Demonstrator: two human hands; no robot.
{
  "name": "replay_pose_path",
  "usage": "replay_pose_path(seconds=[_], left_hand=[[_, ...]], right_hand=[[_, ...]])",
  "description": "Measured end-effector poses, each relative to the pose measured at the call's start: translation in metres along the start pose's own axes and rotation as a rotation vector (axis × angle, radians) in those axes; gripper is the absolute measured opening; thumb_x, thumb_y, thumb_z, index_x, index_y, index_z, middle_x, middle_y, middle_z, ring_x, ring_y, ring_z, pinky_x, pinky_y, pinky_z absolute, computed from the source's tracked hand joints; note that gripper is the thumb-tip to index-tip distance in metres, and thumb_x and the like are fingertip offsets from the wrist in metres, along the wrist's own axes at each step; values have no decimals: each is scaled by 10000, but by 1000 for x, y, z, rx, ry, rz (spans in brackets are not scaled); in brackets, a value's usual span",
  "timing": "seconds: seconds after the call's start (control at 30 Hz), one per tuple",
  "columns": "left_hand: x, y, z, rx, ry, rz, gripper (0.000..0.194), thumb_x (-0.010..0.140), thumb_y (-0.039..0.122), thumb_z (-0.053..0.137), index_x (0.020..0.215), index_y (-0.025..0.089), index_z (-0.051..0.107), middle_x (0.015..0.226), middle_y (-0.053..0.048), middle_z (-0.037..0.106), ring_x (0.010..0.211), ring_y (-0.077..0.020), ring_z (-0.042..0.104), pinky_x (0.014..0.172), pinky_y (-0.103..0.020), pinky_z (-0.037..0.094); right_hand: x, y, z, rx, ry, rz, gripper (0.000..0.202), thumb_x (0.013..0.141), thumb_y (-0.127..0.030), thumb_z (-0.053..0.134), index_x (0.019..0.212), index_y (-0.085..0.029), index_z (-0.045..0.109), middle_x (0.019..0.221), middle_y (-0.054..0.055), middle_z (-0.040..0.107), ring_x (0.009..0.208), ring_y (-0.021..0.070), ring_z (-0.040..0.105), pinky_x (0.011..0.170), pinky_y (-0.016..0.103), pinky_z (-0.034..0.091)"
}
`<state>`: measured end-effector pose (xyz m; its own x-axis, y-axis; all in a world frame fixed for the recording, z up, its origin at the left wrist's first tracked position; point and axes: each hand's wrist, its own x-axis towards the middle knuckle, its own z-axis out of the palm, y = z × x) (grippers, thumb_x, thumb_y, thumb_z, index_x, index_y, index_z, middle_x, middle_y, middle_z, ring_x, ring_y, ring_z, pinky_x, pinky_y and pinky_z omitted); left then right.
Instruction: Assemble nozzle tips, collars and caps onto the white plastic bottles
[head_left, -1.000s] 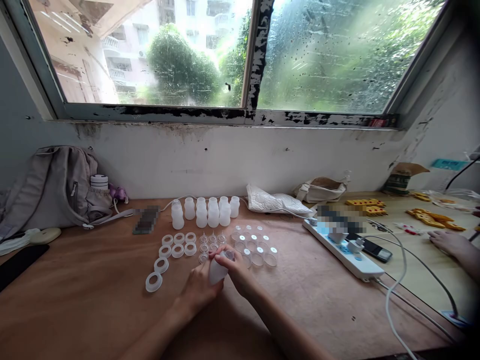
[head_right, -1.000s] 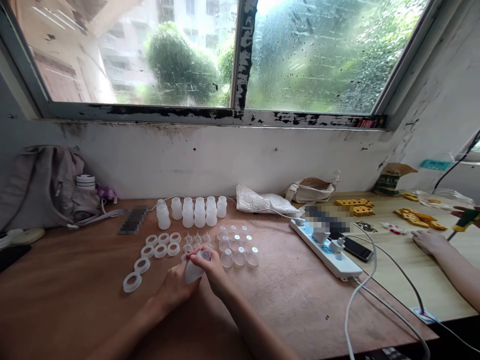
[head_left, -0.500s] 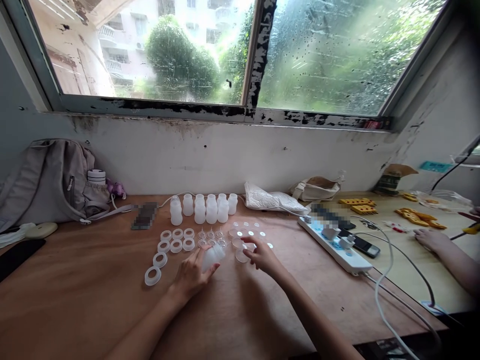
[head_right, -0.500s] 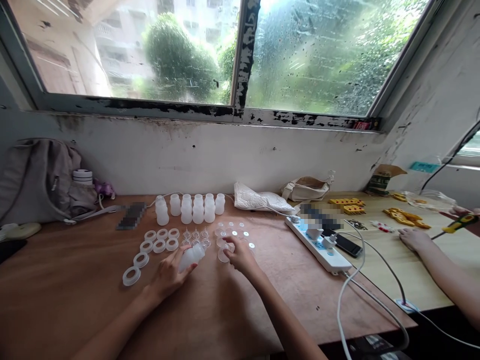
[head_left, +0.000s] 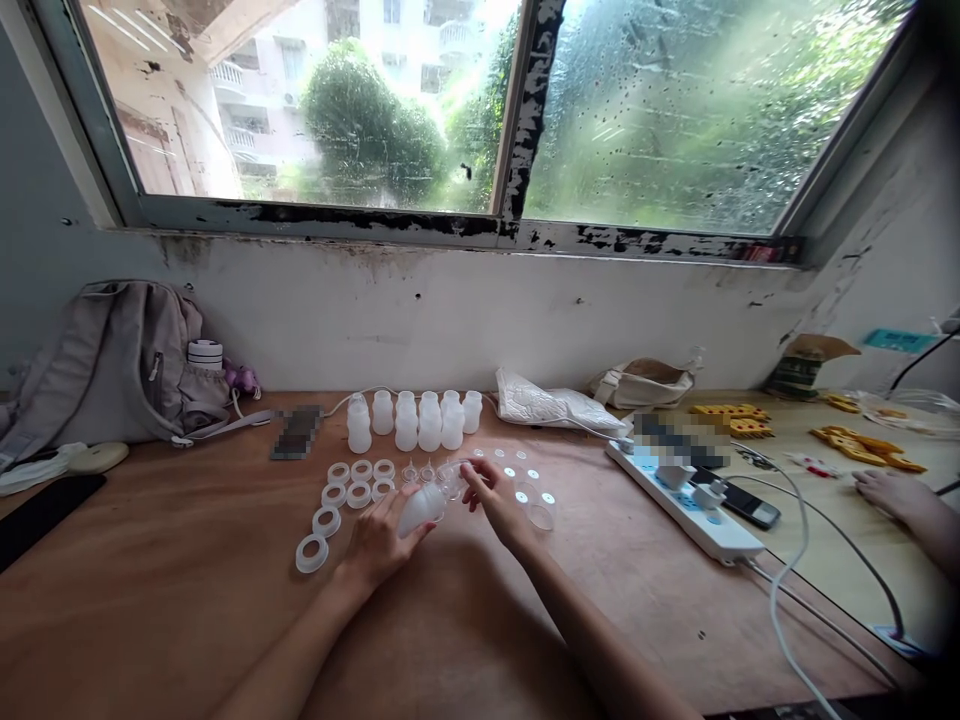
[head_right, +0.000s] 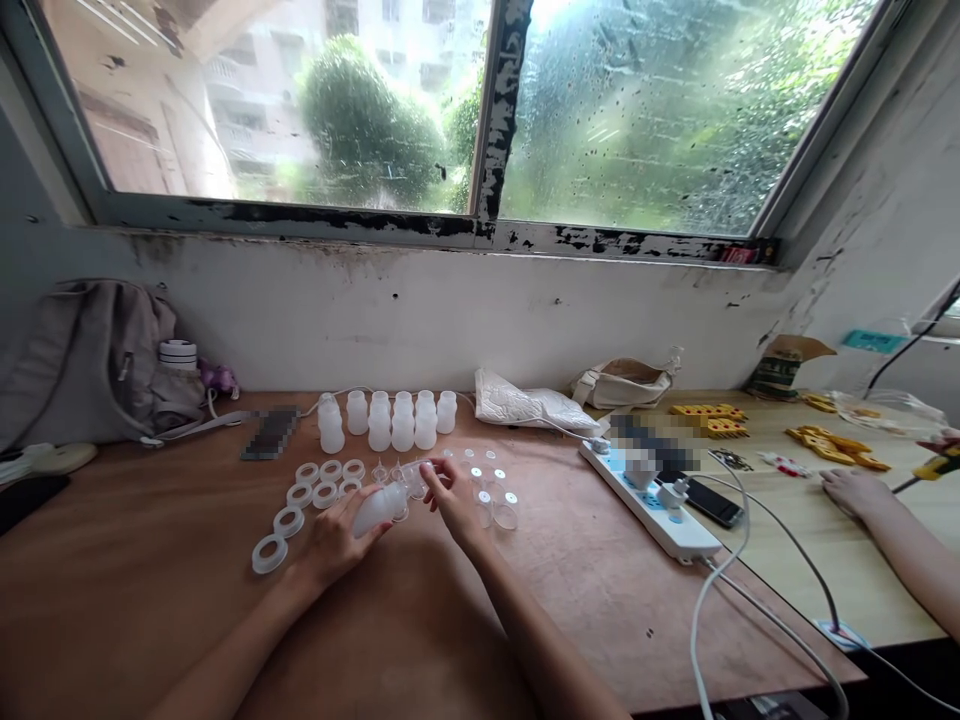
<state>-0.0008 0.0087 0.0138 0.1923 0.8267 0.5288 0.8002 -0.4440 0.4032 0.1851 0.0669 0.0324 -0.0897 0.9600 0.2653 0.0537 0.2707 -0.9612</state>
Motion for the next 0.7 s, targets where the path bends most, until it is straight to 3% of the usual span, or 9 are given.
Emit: replay_pose_path(seconds=[0.13,0.33,0.53,0.7], left_hand=[[1,-2,-1,27,-12,-12,450,780,447,475,1162,211,444,1017,-71,595,891,-212,578,755,-319,472],[3,-5,-2,47,-46,1,440,782,448,465,1151,209,459,998,-75,600,875,-218,580,746,-321,472],[2,-4,-4,-12,-83,87,432,772,420,483,1157,225,459,981,-59,615,865,-198,587,760,-299,474],[1,-3,-4,-107,-123,102,417,768,400,492,1145,221,473,988,-60,619,880,-193,589,773,-297,477]], right_hand=[[-2,13,13,-9,-43,-28,272,757,-412,528,852,-158,546,697,2,526,458,96,512,378,210,389],[-12,21,16,78,-81,-1,245,758,-414,525,847,-190,481,679,-32,487,452,88,513,389,202,408],[-18,17,17,65,-199,136,297,793,-480,432,793,-190,493,587,-34,478,377,85,488,287,166,333],[-21,16,18,0,-144,73,310,797,-458,443,647,-189,480,531,-33,460,367,94,488,304,184,334]])
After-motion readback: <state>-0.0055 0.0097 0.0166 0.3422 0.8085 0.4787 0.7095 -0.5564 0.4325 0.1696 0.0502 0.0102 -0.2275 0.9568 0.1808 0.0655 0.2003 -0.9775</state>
